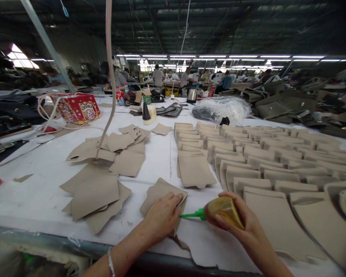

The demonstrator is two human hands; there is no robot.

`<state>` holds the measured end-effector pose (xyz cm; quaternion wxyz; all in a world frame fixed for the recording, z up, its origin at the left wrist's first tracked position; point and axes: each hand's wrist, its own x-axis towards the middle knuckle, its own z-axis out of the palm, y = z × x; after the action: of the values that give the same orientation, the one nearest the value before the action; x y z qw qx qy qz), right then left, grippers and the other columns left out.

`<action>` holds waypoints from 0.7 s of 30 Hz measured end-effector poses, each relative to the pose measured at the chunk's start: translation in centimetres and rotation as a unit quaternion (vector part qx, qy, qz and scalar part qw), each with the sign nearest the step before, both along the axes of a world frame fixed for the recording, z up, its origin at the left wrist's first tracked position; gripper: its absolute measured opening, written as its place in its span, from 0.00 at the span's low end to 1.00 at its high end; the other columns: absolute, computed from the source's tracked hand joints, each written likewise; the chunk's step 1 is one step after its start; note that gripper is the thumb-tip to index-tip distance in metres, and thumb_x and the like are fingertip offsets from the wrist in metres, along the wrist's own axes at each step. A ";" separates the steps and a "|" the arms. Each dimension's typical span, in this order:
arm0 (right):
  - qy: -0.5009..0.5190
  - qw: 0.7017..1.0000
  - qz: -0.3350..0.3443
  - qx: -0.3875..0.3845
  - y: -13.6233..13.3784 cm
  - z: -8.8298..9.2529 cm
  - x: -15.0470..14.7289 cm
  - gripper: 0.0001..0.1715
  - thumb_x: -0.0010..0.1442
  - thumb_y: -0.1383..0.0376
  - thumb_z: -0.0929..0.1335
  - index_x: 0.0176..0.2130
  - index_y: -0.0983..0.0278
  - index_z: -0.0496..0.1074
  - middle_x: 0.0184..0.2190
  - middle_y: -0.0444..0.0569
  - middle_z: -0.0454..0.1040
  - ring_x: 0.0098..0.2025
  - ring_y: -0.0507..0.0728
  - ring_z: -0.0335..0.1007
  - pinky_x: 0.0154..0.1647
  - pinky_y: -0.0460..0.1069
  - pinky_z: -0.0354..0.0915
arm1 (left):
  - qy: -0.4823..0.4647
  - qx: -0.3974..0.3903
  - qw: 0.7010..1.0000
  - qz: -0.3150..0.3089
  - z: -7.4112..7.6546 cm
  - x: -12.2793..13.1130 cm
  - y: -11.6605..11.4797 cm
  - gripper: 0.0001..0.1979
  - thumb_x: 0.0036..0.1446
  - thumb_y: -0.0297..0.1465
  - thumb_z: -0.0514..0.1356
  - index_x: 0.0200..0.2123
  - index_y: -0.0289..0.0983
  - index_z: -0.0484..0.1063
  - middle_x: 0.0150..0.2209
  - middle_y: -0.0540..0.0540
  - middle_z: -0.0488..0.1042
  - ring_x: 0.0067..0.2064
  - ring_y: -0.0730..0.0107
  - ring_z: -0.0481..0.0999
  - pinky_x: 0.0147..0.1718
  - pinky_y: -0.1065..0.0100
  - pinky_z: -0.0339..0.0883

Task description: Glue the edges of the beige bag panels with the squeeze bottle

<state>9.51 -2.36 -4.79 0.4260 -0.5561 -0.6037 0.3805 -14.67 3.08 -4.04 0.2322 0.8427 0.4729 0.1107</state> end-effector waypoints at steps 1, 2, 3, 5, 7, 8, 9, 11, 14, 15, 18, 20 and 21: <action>-0.002 1.000 -0.001 0.000 -0.1 0.0 -0.1 0.29 0.58 0.50 0.71 0.51 0.58 0.59 0.41 0.43 0.67 0.41 0.59 0.67 0.43 0.48 0.61 | -0.003 0.000 1.000 -0.001 -0.1 0.0 0.0 0.21 0.62 0.29 0.45 0.56 0.39 0.65 0.41 0.44 0.71 0.42 0.61 0.73 0.42 0.63 0.65; 0.000 1.000 0.003 -0.002 -0.2 0.0 -0.2 0.28 0.57 0.50 0.71 0.51 0.58 0.60 0.42 0.43 0.67 0.41 0.58 0.67 0.43 0.48 0.60 | -0.007 0.001 1.000 -0.002 -0.2 -0.1 0.0 0.21 0.62 0.29 0.45 0.56 0.38 0.65 0.41 0.44 0.71 0.42 0.61 0.73 0.43 0.63 0.65; 0.005 1.000 0.010 -0.007 -0.4 0.0 -0.4 0.28 0.57 0.50 0.71 0.51 0.57 0.60 0.42 0.43 0.67 0.41 0.58 0.67 0.43 0.47 0.60 | -0.012 0.001 1.000 -0.002 -0.2 -0.1 0.0 0.21 0.62 0.29 0.45 0.56 0.38 0.64 0.41 0.44 0.71 0.42 0.61 0.73 0.43 0.63 0.65; 0.015 1.000 0.009 -0.014 -0.7 0.0 -0.6 0.28 0.57 0.50 0.70 0.51 0.58 0.60 0.42 0.43 0.68 0.40 0.58 0.67 0.42 0.48 0.60 | -0.016 0.002 1.000 0.002 -0.3 -0.1 0.0 0.22 0.62 0.28 0.45 0.57 0.37 0.64 0.42 0.44 0.71 0.43 0.61 0.73 0.44 0.62 0.65; 0.013 1.000 -0.013 -0.010 -1.0 0.1 -0.8 0.29 0.56 0.50 0.70 0.51 0.58 0.60 0.41 0.43 0.68 0.40 0.58 0.67 0.42 0.48 0.59 | -0.013 0.002 1.000 0.006 -0.3 -0.1 0.0 0.22 0.61 0.28 0.45 0.57 0.37 0.64 0.42 0.43 0.71 0.43 0.60 0.73 0.44 0.62 0.66; 0.009 1.000 -0.024 -0.007 -1.1 0.1 -0.9 0.29 0.56 0.50 0.70 0.51 0.58 0.60 0.41 0.43 0.68 0.40 0.58 0.67 0.42 0.48 0.59 | -0.010 0.002 1.000 0.007 -0.3 -0.1 0.0 0.22 0.61 0.28 0.45 0.56 0.37 0.64 0.42 0.43 0.71 0.42 0.60 0.73 0.43 0.62 0.66; 0.006 1.000 -0.029 -0.004 -1.1 0.2 -1.0 0.29 0.56 0.50 0.71 0.51 0.58 0.60 0.41 0.42 0.68 0.40 0.58 0.67 0.43 0.48 0.59 | -0.008 0.002 1.000 0.007 -0.2 -0.1 0.0 0.22 0.61 0.28 0.45 0.56 0.37 0.64 0.42 0.43 0.71 0.42 0.60 0.73 0.43 0.62 0.66; 0.008 1.000 -0.020 -0.003 -1.2 0.2 -1.0 0.28 0.55 0.51 0.71 0.50 0.58 0.61 0.42 0.42 0.68 0.40 0.58 0.66 0.43 0.47 0.59 | -0.007 0.002 1.000 0.007 -0.1 -0.1 -0.1 0.21 0.61 0.28 0.45 0.56 0.37 0.64 0.42 0.43 0.71 0.42 0.61 0.73 0.43 0.63 0.66; 0.024 1.000 -0.005 -0.009 -1.1 0.1 -0.9 0.28 0.56 0.51 0.71 0.51 0.58 0.61 0.40 0.42 0.68 0.39 0.58 0.67 0.42 0.47 0.60 | -0.009 0.005 1.000 0.006 -0.2 -0.1 -0.2 0.21 0.62 0.28 0.45 0.56 0.37 0.64 0.42 0.44 0.71 0.42 0.62 0.73 0.43 0.63 0.66; 0.021 1.000 -0.012 -0.007 -1.0 0.0 -0.8 0.28 0.56 0.51 0.70 0.51 0.58 0.61 0.40 0.43 0.69 0.39 0.58 0.67 0.42 0.48 0.60 | -0.008 0.006 1.000 0.006 -0.3 -0.1 -0.3 0.21 0.62 0.29 0.44 0.56 0.37 0.64 0.42 0.44 0.71 0.42 0.62 0.73 0.43 0.64 0.65; -0.004 0.999 -0.039 0.009 -0.9 -0.3 -0.6 0.29 0.56 0.50 0.71 0.51 0.58 0.61 0.40 0.44 0.70 0.39 0.60 0.68 0.42 0.49 0.60 | -0.005 0.007 1.000 0.007 -0.4 -0.1 -0.3 0.21 0.62 0.29 0.44 0.56 0.38 0.64 0.42 0.44 0.70 0.42 0.63 0.73 0.43 0.65 0.65; 0.003 0.999 -0.032 0.008 -1.1 -0.3 -0.7 0.29 0.55 0.50 0.71 0.51 0.58 0.61 0.40 0.44 0.70 0.38 0.60 0.68 0.40 0.48 0.61 | -0.005 0.006 1.000 0.008 -0.4 -0.1 -0.3 0.21 0.63 0.29 0.44 0.56 0.38 0.64 0.42 0.44 0.70 0.42 0.63 0.73 0.43 0.65 0.65; 0.015 1.000 -0.024 0.003 -1.2 -0.2 -0.8 0.29 0.55 0.51 0.71 0.50 0.58 0.61 0.40 0.43 0.69 0.38 0.59 0.67 0.39 0.48 0.61 | -0.004 0.005 1.000 0.008 -0.4 -0.1 -0.3 0.21 0.63 0.29 0.44 0.56 0.38 0.64 0.42 0.44 0.70 0.42 0.63 0.73 0.43 0.65 0.65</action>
<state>8.69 -3.59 -5.02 0.4456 -0.5635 -0.5851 0.3763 -14.78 2.79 -4.41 0.2288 0.8397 0.4780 0.1183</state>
